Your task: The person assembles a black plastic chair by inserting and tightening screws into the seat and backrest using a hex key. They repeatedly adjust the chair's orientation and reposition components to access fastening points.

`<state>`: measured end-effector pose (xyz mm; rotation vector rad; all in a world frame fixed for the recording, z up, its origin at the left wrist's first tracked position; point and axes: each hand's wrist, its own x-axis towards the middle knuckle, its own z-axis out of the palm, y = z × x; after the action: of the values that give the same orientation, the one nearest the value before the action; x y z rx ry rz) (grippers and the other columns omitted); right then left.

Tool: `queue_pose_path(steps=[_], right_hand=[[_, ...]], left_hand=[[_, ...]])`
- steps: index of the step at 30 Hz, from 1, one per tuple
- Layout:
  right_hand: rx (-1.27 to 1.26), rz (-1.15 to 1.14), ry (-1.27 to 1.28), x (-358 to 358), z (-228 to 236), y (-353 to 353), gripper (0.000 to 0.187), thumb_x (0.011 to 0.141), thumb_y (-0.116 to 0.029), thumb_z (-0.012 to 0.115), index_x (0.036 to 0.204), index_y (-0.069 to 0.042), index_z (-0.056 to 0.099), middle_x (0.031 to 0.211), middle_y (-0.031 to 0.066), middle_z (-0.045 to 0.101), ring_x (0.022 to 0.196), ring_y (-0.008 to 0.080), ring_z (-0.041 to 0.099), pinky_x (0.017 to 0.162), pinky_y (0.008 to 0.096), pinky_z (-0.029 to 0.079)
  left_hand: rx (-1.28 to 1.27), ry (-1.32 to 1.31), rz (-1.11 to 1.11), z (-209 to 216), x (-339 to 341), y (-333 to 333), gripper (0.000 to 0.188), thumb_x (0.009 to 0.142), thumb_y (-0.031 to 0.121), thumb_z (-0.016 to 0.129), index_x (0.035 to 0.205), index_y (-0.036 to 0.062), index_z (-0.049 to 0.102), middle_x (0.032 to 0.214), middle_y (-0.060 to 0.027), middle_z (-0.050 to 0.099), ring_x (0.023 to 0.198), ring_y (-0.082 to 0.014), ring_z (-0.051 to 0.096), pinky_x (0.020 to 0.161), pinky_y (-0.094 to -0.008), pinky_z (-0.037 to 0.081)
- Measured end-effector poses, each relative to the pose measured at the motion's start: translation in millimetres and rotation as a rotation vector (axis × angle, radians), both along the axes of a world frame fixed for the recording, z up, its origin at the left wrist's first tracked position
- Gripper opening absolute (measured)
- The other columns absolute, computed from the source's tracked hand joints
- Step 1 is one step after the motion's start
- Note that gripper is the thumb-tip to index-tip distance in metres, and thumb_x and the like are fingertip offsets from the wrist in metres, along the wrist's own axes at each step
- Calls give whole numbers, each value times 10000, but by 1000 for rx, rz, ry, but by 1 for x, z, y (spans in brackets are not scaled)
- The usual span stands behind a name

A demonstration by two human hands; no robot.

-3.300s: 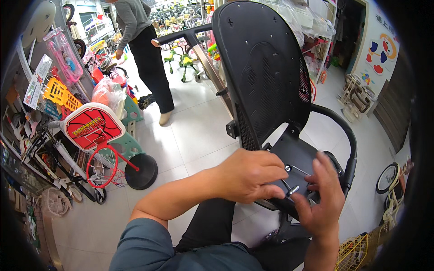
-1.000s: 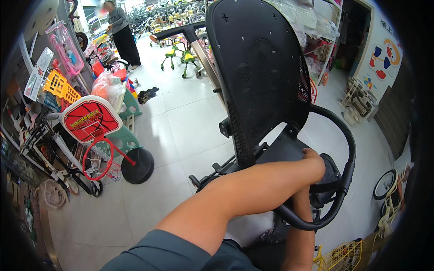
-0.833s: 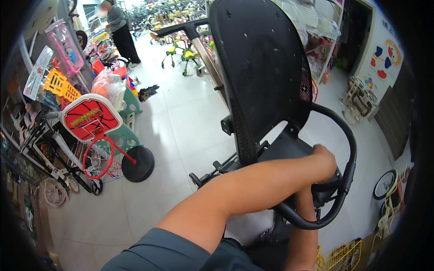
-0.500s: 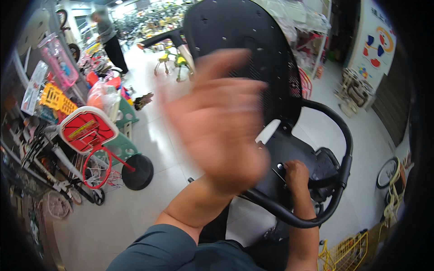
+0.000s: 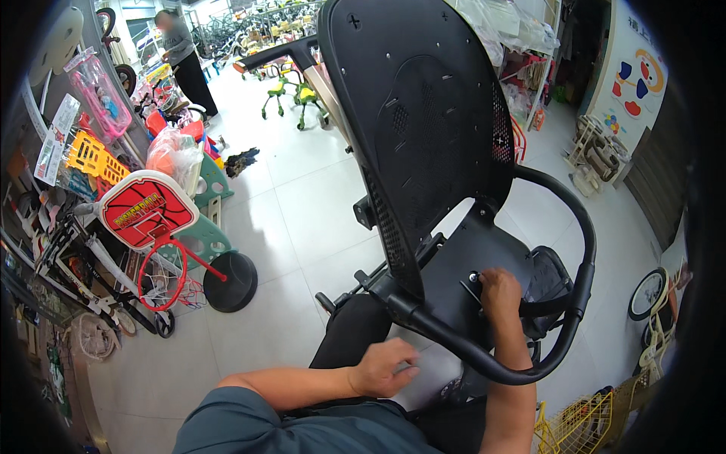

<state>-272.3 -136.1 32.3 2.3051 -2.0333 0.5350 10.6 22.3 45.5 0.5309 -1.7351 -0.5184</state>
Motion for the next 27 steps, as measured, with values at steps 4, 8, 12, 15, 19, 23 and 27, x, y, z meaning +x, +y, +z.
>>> queue_pose_path(steps=[4,8,12,15,19,23,27], right_hand=[[-16,17,-89,-1,-5,-1,198,995,-227,675,950,-89,809,973,178,742,995,423,718,847,546,573],[-130,83,-71,-8,-14,-4,165,953,-225,705,894,-84,766,899,166,728,909,403,723,810,534,581],[-169,153,-121,-13,-17,-6,174,955,-212,689,893,-77,781,923,148,747,909,397,723,807,528,582],[-52,75,-132,-13,-13,-5,185,963,-228,698,898,-78,785,950,170,742,945,422,722,825,543,578],[-62,146,-91,-11,-1,-8,204,954,-246,720,962,-84,845,973,164,787,942,399,748,836,523,597],[85,86,-98,-14,13,-11,203,960,-235,735,1011,-90,868,1024,169,804,965,404,764,874,499,605],[162,82,-81,-13,24,-12,199,947,-241,746,1000,-92,868,1013,180,801,965,413,763,882,499,608]], left_hand=[[-63,-300,70,-50,-31,-7,456,905,40,765,1344,-42,671,1291,-224,720,1139,-408,725,966,-483,609],[-24,-429,113,-37,-78,-57,747,857,24,758,1544,-90,487,1640,-325,455,1538,-496,463,1289,-583,375],[203,-629,293,-13,-108,-98,835,943,147,753,1623,-132,358,1679,-384,379,1587,-543,360,1313,-614,299],[415,-908,297,-6,-119,-111,869,998,351,738,1598,-161,373,1655,-385,412,1577,-532,376,1277,-613,335],[452,-948,276,-6,-131,-115,873,1013,417,734,1603,-141,413,1680,-342,423,1596,-505,365,1298,-605,284],[429,-932,262,-10,-139,-116,709,1040,348,690,1535,-133,528,1652,-342,463,1573,-544,381,1302,-622,276],[354,-1014,240,-22,-135,-117,547,1034,178,610,1490,-124,579,1602,-347,507,1561,-549,398,1296,-613,298]])
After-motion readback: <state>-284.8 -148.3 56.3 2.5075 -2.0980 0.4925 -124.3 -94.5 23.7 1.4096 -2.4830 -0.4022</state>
